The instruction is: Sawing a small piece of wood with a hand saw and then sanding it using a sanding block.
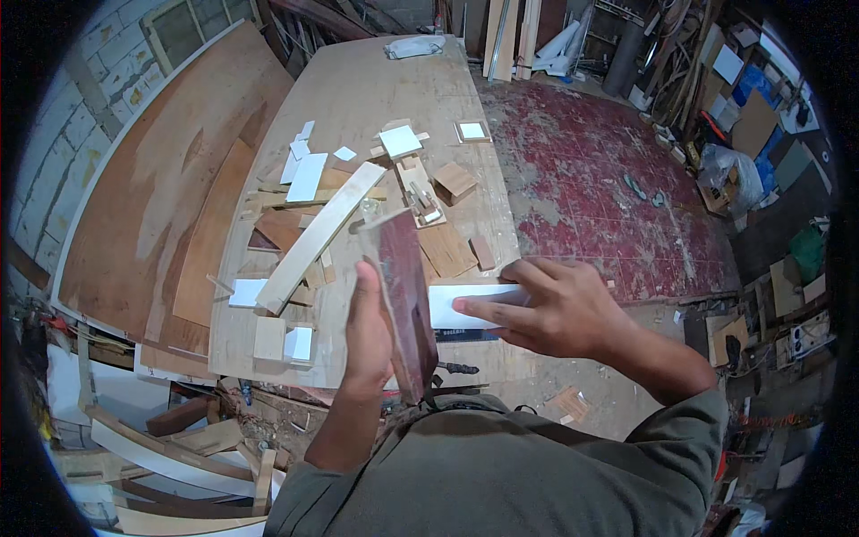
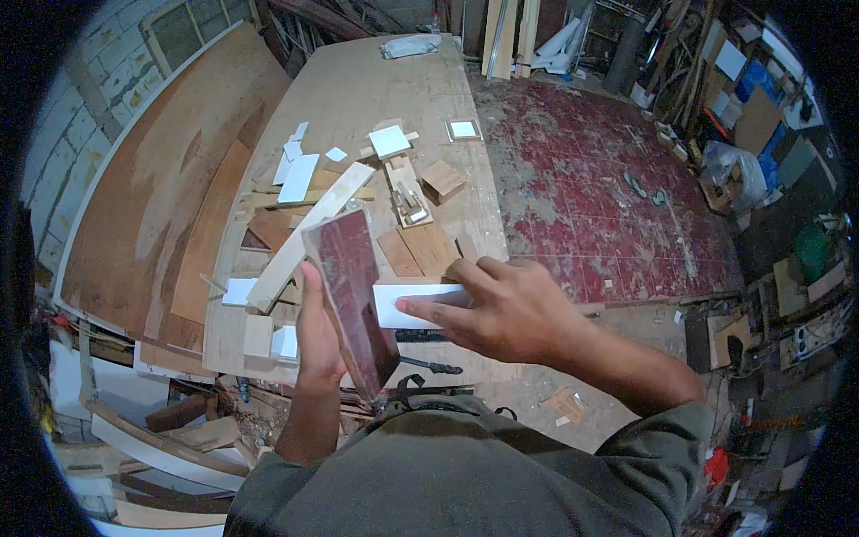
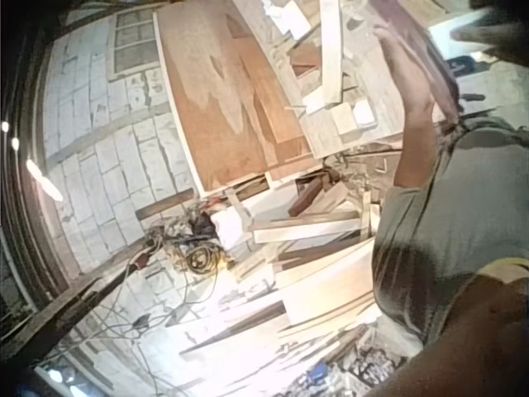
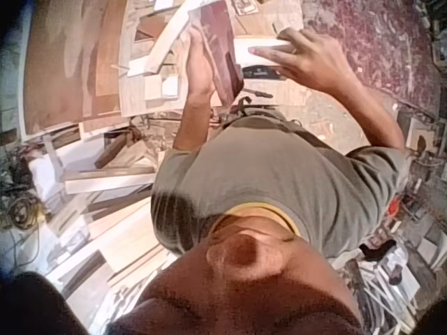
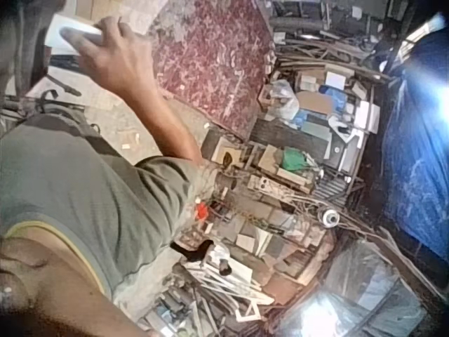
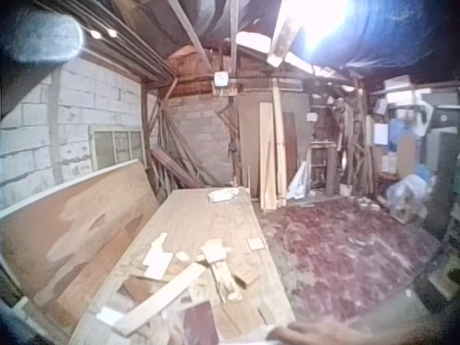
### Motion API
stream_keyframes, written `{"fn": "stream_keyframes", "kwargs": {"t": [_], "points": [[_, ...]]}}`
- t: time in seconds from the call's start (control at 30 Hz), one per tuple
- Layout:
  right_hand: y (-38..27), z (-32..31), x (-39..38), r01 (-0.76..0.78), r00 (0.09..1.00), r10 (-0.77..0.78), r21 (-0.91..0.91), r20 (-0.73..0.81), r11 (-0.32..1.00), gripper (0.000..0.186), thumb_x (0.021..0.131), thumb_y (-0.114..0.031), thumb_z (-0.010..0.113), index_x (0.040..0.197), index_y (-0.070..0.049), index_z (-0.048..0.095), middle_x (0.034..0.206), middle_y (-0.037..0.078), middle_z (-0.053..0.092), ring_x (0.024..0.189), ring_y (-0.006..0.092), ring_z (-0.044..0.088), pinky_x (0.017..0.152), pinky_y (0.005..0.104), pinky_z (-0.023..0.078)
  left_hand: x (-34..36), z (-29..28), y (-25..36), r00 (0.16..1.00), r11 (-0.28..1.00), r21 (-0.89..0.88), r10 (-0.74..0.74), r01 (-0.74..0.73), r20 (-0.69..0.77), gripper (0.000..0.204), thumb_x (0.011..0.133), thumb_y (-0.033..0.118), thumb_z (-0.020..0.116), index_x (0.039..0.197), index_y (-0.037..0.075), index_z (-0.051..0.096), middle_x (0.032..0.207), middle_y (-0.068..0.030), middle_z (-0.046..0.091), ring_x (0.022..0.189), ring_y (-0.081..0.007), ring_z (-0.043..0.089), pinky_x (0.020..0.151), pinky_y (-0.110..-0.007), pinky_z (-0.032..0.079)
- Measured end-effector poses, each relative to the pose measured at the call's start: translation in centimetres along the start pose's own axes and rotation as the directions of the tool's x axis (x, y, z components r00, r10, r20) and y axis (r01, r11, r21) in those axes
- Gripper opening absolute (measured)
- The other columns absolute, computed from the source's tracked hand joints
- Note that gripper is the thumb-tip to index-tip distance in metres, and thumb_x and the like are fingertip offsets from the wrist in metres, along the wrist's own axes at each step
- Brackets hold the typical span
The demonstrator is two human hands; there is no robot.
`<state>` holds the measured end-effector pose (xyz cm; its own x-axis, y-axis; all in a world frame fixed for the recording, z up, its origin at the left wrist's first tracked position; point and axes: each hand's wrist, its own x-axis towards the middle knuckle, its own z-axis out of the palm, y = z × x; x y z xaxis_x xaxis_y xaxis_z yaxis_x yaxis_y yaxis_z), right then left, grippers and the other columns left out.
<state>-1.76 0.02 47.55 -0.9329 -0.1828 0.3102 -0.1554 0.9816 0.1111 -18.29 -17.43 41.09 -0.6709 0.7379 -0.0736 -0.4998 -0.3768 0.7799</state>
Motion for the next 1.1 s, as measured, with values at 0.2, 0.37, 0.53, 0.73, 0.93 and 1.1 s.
{"fn": "stream_keyframes", "kwargs": {"t": [0.2, 0.37, 0.53, 0.73, 0.93, 1.1], "points": [[0.3, 0.7, 0.9, 0.048, 0.998, -0.047, -0.023, 0.045, 0.999, 0.052, 0.096, -0.040, 0.062, 0.147, -0.040, 0.049, 0.101, 0.010, 0.057, 0.076, 0.0164, 0.064, 0.046, 0.0274, 0.048, -0.1, -0.5, -2.3, 0.970, 0.956, 0.164, 0.236, -0.242, 0.057, 0.066, 0.110, 0.049, 0.030, 0.151, -0.002, 0.035, 0.148, -0.0158, 0.049, 0.134, -0.0259, 0.049, 0.114, -0.040, 0.037], [-0.9, 1.9, 0.4, 0.111, 0.992, -0.111, 0.010, 0.060, 0.994, 0.051, 0.098, -0.036, 0.061, 0.147, -0.040, 0.049, 0.101, 0.011, 0.059, 0.076, 0.0150, 0.062, 0.044, 0.0234, 0.049, 0.2, 0.0, 0.3, 0.991, 0.994, 0.071, 0.075, -0.084, 0.113, 0.060, 0.112, 0.038, 0.029, 0.154, -0.004, 0.030, 0.155, -0.0155, 0.040, 0.142, -0.0232, 0.039, 0.118, -0.036, 0.029], [0.7, 0.8, 1.8, 0.090, 0.996, -0.090, -0.002, -0.010, 0.996, 0.051, 0.098, -0.033, 0.061, 0.147, -0.042, 0.049, 0.098, 0.009, 0.059, 0.073, 0.0151, 0.061, 0.044, 0.0238, 0.050, -0.2, 0.9, -0.3, 0.951, 0.924, 0.229, 0.285, -0.306, 0.121, 0.063, 0.111, 0.043, 0.030, 0.152, -0.005, 0.035, 0.148, -0.0163, 0.047, 0.134, -0.0223, 0.047, 0.113, -0.036, 0.037], [1.9, 1.5, 1.8, 0.117, 0.982, -0.122, -0.039, -0.142, 0.992, 0.063, 0.086, -0.033, 0.076, 0.143, -0.044, 0.053, 0.089, 0.004, 0.060, 0.065, 0.0109, 0.057, 0.042, 0.0229, 0.048, 0.2, 0.0, -0.7, 0.956, 0.923, 0.263, 0.250, -0.282, 0.151, 0.060, 0.111, 0.043, 0.030, 0.145, -0.006, 0.043, 0.142, -0.0155, 0.053, 0.131, -0.0226, 0.050, 0.110, -0.036, 0.039], [-1.3, 1.8, 0.8, 0.179, 0.981, -0.173, 0.071, -0.089, 0.981, 0.060, 0.086, -0.035, 0.075, 0.142, -0.046, 0.055, 0.088, 0.003, 0.059, 0.060, 0.0099, 0.054, 0.041, 0.0231, 0.046, 0.4, 0.1, 1.1, 0.981, 0.994, -0.001, 0.108, -0.109, 0.161, 0.060, 0.112, 0.039, 0.029, 0.149, -0.007, 0.037, 0.149, -0.0165, 0.047, 0.138, -0.0242, 0.044, 0.116, -0.038, 0.032], [2.6, 0.4, 2.6, 0.063, 0.986, -0.068, -0.040, -0.153, 0.997, 0.060, 0.084, -0.036, 0.077, 0.140, -0.046, 0.057, 0.089, 0.002, 0.061, 0.060, 0.0102, 0.054, 0.040, 0.0243, 0.043, -0.6, 0.7, -1.7, 0.926, 0.871, 0.312, 0.360, -0.378, 0.116, 0.066, 0.109, 0.048, 0.033, 0.152, -0.002, 0.033, 0.149, -0.0168, 0.047, 0.134, -0.0250, 0.049, 0.113, -0.040, 0.038]]}}
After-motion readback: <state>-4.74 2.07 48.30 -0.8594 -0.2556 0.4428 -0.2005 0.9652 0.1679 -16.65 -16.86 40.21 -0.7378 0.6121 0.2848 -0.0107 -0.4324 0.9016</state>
